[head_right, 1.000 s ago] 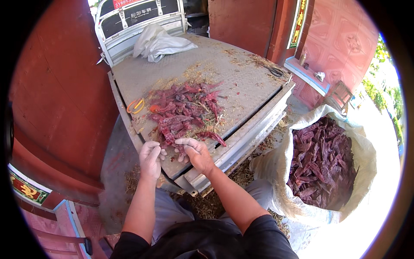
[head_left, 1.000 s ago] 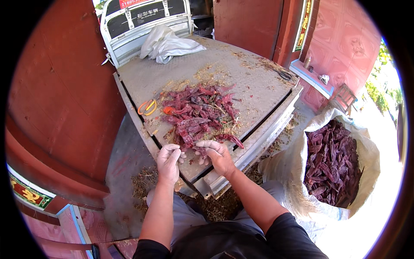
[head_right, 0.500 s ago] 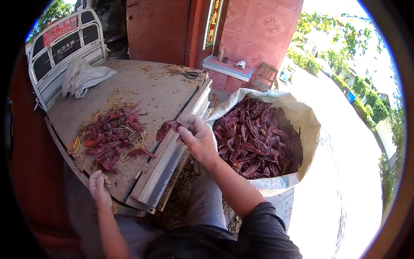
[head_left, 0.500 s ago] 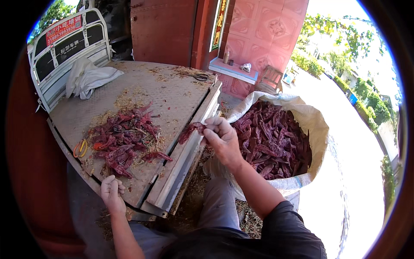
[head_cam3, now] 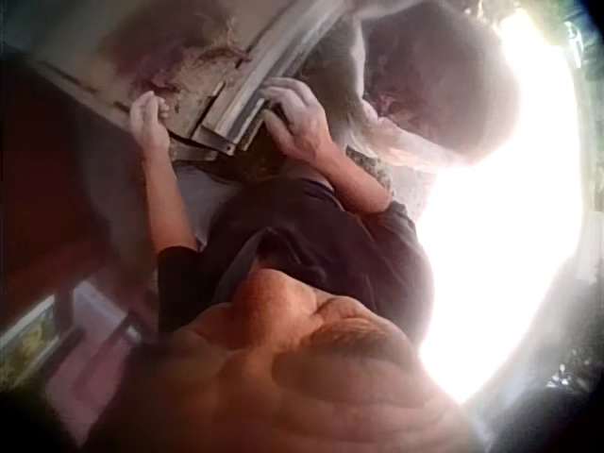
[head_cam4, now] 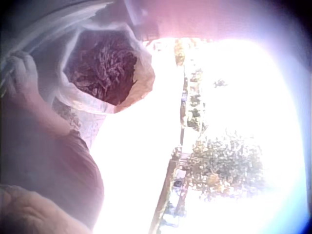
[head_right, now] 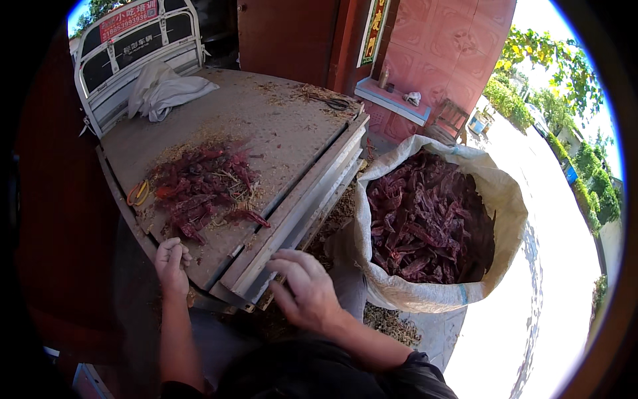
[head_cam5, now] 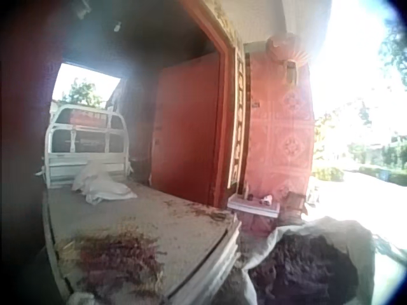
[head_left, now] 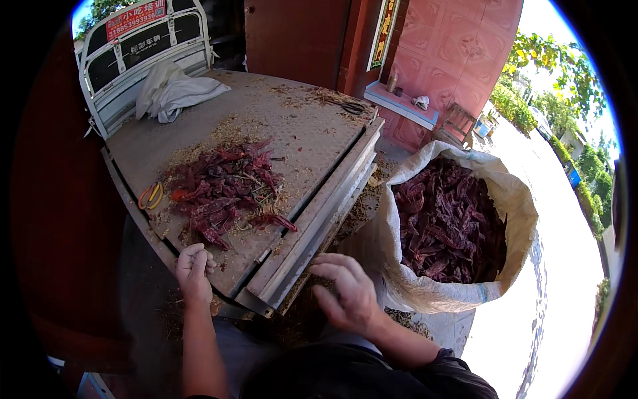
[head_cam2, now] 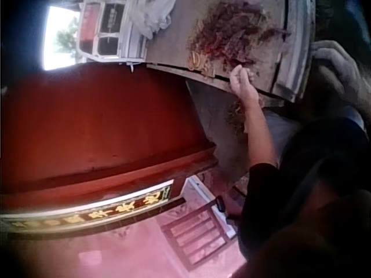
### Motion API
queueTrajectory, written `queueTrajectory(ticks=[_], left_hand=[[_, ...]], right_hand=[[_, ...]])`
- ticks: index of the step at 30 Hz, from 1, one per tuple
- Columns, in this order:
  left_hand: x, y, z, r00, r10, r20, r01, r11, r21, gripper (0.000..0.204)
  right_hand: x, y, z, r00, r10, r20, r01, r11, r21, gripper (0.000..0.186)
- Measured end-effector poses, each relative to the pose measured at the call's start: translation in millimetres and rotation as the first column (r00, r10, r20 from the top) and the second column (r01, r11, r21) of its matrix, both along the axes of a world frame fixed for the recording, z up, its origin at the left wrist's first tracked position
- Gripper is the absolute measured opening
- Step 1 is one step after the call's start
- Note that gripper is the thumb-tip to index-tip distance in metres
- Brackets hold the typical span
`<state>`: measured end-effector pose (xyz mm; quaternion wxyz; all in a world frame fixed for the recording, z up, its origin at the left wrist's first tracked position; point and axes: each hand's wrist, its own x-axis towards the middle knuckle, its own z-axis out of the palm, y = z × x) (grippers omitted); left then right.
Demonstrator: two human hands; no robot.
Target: The person stands at the back of a small truck and manually processes dried red chili peppers. They pick up individual peppers from a pile on the truck bed, remove the stems by hand, and drop the cleaned peppers into a large white sack on the ground. A pair of scissors is visible on the truck bed but is not used during the clip.
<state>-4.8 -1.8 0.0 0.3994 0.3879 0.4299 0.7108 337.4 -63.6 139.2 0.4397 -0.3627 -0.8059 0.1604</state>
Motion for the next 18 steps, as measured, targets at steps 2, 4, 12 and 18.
queueTrajectory(ticks=[2,4,12,18], left_hand=[[1,-1,2,1.0,0.014,-0.003,-0.014,1.0,-0.011,0.017],[2,-5,4,1.0,0.02,-0.015,-0.02,1.0,0.001,0.017],[7,-10,5,1.0,-0.002,0.004,0.002,1.0,-0.005,0.017],[11,-7,10,0.999,-0.018,0.04,0.019,1.0,-0.025,0.019]], right_hand=[[-50,-31,-27,0.977,0.212,0.011,-0.211,0.976,-0.046,0.033],[-65,-55,-38,0.942,0.336,0.025,-0.334,0.941,-0.057,0.034],[-24,-66,-51,0.957,0.261,0.129,-0.244,0.961,-0.13,0.035],[-56,14,-61,0.972,0.221,0.076,-0.213,0.973,-0.091,0.026]])
